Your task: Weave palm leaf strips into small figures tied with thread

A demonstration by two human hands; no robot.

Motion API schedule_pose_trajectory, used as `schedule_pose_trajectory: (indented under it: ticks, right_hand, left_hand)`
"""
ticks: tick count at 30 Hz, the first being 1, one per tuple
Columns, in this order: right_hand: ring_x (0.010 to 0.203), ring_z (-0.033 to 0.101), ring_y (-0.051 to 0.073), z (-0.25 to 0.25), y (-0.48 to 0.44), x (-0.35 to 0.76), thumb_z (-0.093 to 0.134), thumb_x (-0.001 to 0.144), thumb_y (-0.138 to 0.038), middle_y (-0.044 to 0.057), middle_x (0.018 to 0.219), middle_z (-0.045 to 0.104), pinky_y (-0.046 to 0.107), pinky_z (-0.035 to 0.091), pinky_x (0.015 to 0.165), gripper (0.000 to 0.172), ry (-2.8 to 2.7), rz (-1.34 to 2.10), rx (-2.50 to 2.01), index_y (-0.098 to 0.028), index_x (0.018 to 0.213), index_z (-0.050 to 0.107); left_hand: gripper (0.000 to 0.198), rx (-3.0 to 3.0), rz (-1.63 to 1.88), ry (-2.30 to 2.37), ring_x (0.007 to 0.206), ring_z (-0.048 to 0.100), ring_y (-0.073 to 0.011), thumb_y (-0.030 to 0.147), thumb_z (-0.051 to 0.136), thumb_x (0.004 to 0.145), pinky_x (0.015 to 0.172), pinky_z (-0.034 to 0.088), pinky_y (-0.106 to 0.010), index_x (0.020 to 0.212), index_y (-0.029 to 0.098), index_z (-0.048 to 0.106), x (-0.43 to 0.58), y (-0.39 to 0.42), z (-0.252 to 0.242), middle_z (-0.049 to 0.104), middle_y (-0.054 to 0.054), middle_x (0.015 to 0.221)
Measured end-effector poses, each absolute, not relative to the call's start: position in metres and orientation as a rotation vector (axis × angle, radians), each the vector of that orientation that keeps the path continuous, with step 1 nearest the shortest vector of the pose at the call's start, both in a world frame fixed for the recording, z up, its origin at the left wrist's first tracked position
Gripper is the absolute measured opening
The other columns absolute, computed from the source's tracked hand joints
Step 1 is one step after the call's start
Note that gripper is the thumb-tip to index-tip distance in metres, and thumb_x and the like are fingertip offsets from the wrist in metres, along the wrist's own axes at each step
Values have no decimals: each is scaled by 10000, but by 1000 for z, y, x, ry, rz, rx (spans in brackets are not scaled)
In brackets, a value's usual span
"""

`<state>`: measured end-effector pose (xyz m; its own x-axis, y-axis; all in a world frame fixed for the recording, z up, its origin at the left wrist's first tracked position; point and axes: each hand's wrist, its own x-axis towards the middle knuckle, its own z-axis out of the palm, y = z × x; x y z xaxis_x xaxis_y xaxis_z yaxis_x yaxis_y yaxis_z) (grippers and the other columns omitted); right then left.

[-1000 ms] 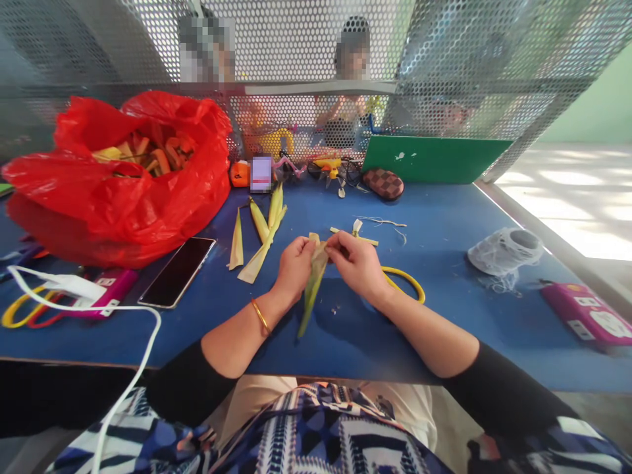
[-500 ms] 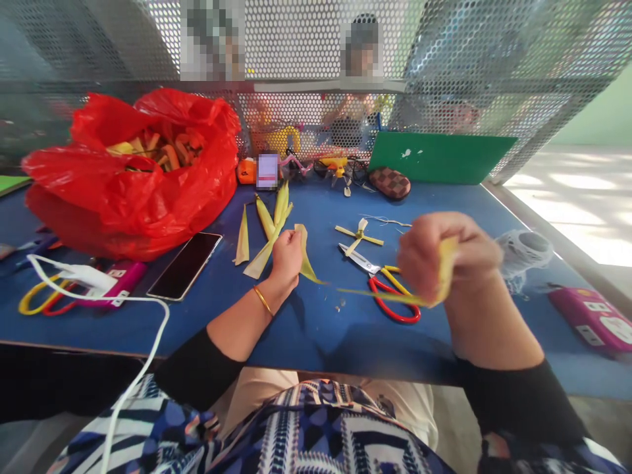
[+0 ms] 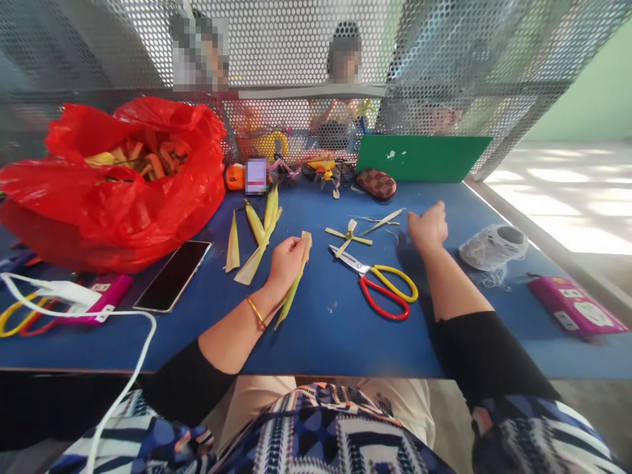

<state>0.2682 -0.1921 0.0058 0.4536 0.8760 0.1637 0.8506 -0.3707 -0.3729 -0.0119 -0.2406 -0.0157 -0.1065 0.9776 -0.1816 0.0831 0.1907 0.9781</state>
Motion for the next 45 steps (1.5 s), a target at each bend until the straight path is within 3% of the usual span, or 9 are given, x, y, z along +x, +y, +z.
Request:
schedule_pose_trajectory:
  ticks: [6, 12, 18, 23, 26, 30, 38, 41, 45]
  right_hand:
    - [891, 682, 256, 24, -189, 261, 603, 750, -166, 110, 869, 740, 297, 504, 752, 148, -2027, 440, -2459, -175, 789, 746]
    - [1021, 660, 214, 29, -141, 239, 587, 720, -77, 84, 1055, 748, 262, 505, 844, 409, -1986, 595, -2068, -168, 1092, 731]
    - [790, 695, 214, 29, -115, 222, 614, 674, -53, 88, 783, 754, 305, 548, 748, 176, -1971, 778, -1962, -165, 703, 747]
    - [1057, 636, 218, 34, -110, 224, 553, 701, -45, 104, 1120, 724, 320, 476, 934, 414, -1797, 339, -1823, -137, 1067, 724]
    - [908, 654, 199, 41, -132, 228, 548, 749, -113, 81, 947, 741, 306, 484, 850, 276, -1850, 233, -1893, -137, 955, 730]
    - [671, 625, 179, 48, -203, 230, 626, 752, -254, 35, 708, 689, 277, 461, 651, 172, -2335, 675, -1973, -175, 880, 709]
    - [945, 661, 293, 24, -311, 213, 532, 721, -142, 193, 1131, 658, 332, 453, 754, 698, -2574, 293, -2072, -97, 1415, 469]
    - [918, 663, 282, 14, -308, 214, 511, 715, -113, 174, 1117, 677, 336, 458, 749, 702, -2445, 319, -2048, -118, 1416, 477]
    - [765, 619, 200, 6, -301, 223, 582, 780, -294, 56, 922, 695, 302, 465, 672, 574, -2091, 841, -1689, -193, 1344, 546]
  left_hand:
    - [212, 1134, 1051, 1379, 375, 356, -65, 341, 574, 816, 400, 292, -207, 666, 192, 569, -12, -244, -16, 463, 70, 474]
    - [241, 1148, 1032, 1362, 416, 382, -81, 389, 602, 774, 426, 302, -210, 635, 197, 563, -12, -244, -15, 469, 63, 469]
    - [258, 1167, 1041, 1319, 437, 403, -95, 438, 612, 767, 444, 315, -222, 656, 207, 580, -14, -244, -20, 469, 55, 482]
    - [262, 1162, 1032, 1317, 437, 402, -93, 432, 626, 764, 444, 316, -221, 645, 205, 574, -13, -244, -20, 476, 52, 483]
    - [253, 1150, 1030, 1316, 428, 395, -88, 412, 625, 771, 445, 317, -219, 638, 203, 573, -13, -245, -18, 478, 55, 477]
    - [225, 1142, 1048, 1335, 422, 398, -86, 374, 623, 776, 454, 332, -217, 643, 195, 594, -12, -245, -15, 487, 58, 471]
    - [216, 1296, 1108, 1381, 481, 449, -101, 364, 665, 742, 496, 347, -222, 616, 191, 635, -12, -246, -14, 529, 44, 479]
    - [210, 1344, 1129, 1397, 501, 471, -107, 348, 674, 734, 530, 360, -229, 599, 191, 636, -13, -244, -13, 549, 40, 487]
    - [224, 1355, 1157, 1411, 521, 512, -123, 370, 682, 722, 544, 374, -234, 586, 199, 635, -16, -240, -11, 565, 33, 486]
